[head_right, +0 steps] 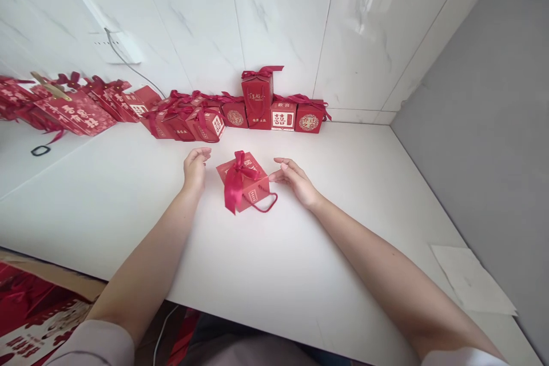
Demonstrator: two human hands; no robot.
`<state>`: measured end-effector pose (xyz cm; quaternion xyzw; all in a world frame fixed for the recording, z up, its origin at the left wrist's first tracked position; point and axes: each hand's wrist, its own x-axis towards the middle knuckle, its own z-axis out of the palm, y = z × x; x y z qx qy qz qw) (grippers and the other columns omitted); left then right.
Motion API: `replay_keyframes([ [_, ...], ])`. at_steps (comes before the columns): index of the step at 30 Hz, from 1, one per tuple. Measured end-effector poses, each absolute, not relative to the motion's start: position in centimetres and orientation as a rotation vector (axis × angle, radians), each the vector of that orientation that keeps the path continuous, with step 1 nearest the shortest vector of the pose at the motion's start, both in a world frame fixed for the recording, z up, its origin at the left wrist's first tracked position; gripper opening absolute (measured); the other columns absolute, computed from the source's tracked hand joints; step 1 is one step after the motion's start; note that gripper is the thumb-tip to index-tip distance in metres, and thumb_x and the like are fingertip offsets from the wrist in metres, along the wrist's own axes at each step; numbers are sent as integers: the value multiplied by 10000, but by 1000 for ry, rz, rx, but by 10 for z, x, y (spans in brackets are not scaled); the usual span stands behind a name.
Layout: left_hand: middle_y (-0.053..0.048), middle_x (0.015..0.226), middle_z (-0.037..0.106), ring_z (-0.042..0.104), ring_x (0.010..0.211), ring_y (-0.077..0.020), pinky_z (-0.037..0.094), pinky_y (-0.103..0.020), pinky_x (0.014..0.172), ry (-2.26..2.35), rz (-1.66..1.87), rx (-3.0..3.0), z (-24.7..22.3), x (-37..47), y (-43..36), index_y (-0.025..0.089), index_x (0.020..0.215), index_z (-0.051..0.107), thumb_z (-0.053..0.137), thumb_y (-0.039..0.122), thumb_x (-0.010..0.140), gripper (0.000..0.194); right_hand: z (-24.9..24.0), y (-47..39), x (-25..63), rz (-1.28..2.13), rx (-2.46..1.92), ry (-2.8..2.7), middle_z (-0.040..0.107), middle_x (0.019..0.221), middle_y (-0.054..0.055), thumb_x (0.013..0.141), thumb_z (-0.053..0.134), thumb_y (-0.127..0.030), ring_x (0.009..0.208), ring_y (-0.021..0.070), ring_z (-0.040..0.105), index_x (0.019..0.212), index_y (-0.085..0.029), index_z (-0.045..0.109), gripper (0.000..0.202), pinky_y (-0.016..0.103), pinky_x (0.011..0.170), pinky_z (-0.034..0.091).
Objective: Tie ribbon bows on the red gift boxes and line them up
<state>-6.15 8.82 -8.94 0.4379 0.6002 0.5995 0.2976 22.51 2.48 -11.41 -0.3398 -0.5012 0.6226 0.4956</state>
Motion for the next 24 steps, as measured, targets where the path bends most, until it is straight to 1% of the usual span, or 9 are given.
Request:
replay_keyframes([
  [3, -75, 1033, 695, 640, 1017, -249, 418, -417, 976, 1580, 1553, 1174, -75, -65, 85, 189, 864, 644, 489, 238, 727, 212, -113, 26, 226, 1508, -844, -1228, 746, 908, 42, 893, 559, -583, 916, 206, 691, 1111, -252, 626, 402, 392, 945, 492],
  [6, -80, 1079, 700, 654, 1029, -253, 430, -422, 980, 1425, 1439, 1352, -46, -57, 64, 197, 963, 655, 498, 340, 828, 251, -114, 27, 225, 1505, -844, -1257, 743, 908, 45, 885, 577, -583, 884, 191, 684, 1038, -235, 663, 389, 370, 923, 493],
  [8, -92, 1205, 665, 609, 1151, -265, 426, -416, 1012, 1199, 1227, 1662, -22, -43, 41, 208, 1073, 653, 462, 445, 902, 349, -116, 27, 225, 1504, -844, -1274, 740, 895, 45, 880, 589, -580, 865, 185, 679, 1004, -226, 674, 384, 365, 914, 492],
  [10, -83, 1375, 566, 486, 1323, -273, 371, -402, 1094, 1073, 969, 1975, 0, -26, 18, 238, 1224, 616, 485, 502, 910, 430, -117, 27, 224, 1504, -843, -1292, 739, 889, 44, 876, 597, -577, 859, 184, 675, 986, -220, 678, 383, 365, 914, 490],
  [13, -64, 1555, 364, 310, 1443, -325, 297, -438, 1157, 1153, 522, 2305, 23, -2, -4, 314, 1456, 415, 716, 584, 724, 837, -117, 27, 224, 1497, -844, -1318, 738, 891, 36, 868, 612, -570, 877, 183, 672, 984, -223, 676, 372, 364, 935, 480],
  [16, -99, 1607, 255, 244, 1465, -359, 266, -484, 1163, 1335, 169, 2454, 35, 11, -6, 293, 1549, 221, 763, 621, 628, 1118, -116, 27, 224, 1492, -843, -1339, 741, 894, 34, 851, 635, -568, 892, 189, 672, 970, -227, 676, 363, 374, 952, 476],
  [19, -136, 1598, 256, 395, 1371, -396, 344, -494, 1096, 1544, -83, 2480, 39, 19, 0, 295, 1566, 152, 741, 637, 616, 1168, -117, 27, 224, 1495, -841, -1352, 745, 890, 38, 833, 658, -564, 891, 198, 678, 967, -229, 670, 361, 391, 954, 479],
  [21, -164, 1524, 377, 531, 1236, -401, 427, -472, 997, 1657, -255, 2430, 40, 25, 2, 295, 1567, 145, 737, 653, 600, 1190, -119, 27, 225, 1493, -842, -1350, 746, 887, 31, 833, 664, -555, 890, 197, 682, 1018, -245, 648, 362, 397, 956, 481],
  [24, -188, 1330, 570, 617, 1104, -368, 474, -414, 897, 1733, -393, 2379, 42, 33, -2, 196, 1574, 99, 747, 610, 610, 1233, -122, 25, 227, 1490, -845, -1343, 745, 878, 16, 834, 673, -539, 887, 189, 684, 1105, -269, 595, 390, 404, 968, 478],
])
